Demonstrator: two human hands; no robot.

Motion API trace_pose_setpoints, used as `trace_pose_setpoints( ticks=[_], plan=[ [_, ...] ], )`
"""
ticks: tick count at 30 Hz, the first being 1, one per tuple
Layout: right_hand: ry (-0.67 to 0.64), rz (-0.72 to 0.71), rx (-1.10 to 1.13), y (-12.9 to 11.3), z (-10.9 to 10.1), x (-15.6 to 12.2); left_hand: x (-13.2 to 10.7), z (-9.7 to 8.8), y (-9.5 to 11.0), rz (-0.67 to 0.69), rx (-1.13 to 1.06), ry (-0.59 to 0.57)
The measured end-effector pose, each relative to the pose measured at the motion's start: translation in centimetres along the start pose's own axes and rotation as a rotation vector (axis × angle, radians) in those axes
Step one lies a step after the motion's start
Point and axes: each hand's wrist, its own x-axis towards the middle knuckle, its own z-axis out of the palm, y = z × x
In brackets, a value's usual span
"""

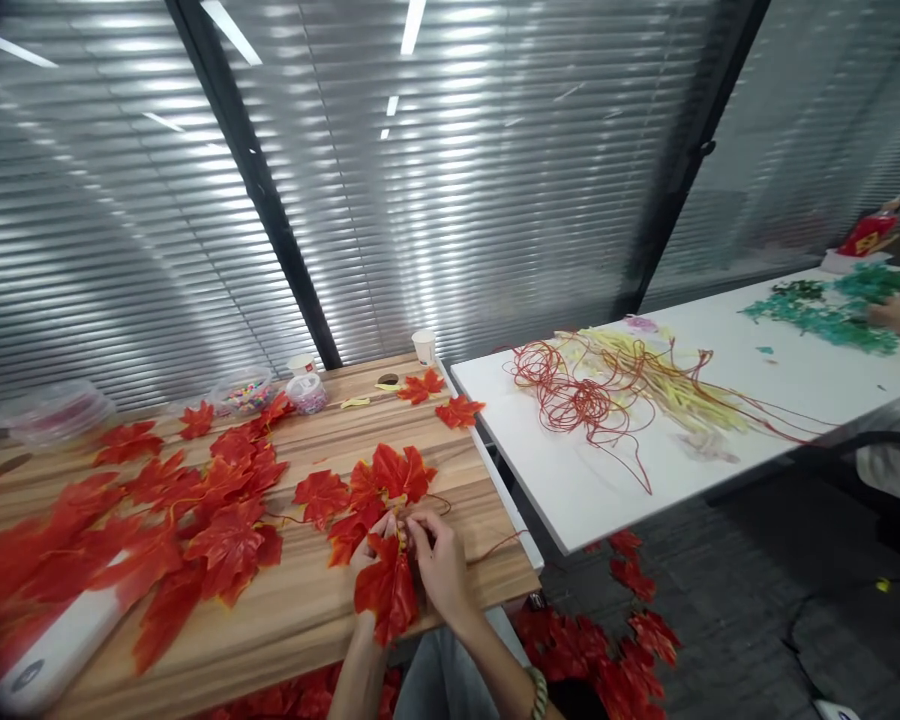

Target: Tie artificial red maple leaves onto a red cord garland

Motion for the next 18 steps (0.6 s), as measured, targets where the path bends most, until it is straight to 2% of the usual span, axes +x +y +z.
trace_pose_setpoints(
  ticks=[4,8,12,16,18],
  plan=[
    [0.068,-0.007,-0.085,0.4,0.2,0.3,0.2,0.4,0.0,-0.050,-0.121,-0.047],
    [0.040,-0.016,-0.084,0.9,0.2,0.2,-0.4,0.8,0.5,-0.073,-0.130,-0.129],
    [0.019,-0.008,-0.070,1.1,0.3,0.3,-0.4,0.9,0.6,-0.048,-0.145,-0.151],
    [0.034,0.003,-0.015,0.7,0.1,0.3,-0.6,0.7,0.7,0.004,-0.031,-0.132],
    [-0.027,-0.012,0.002,0.2,-0.4,0.3,-1.3,0.5,1.0,0.061,0.084,-0.091]
  ],
)
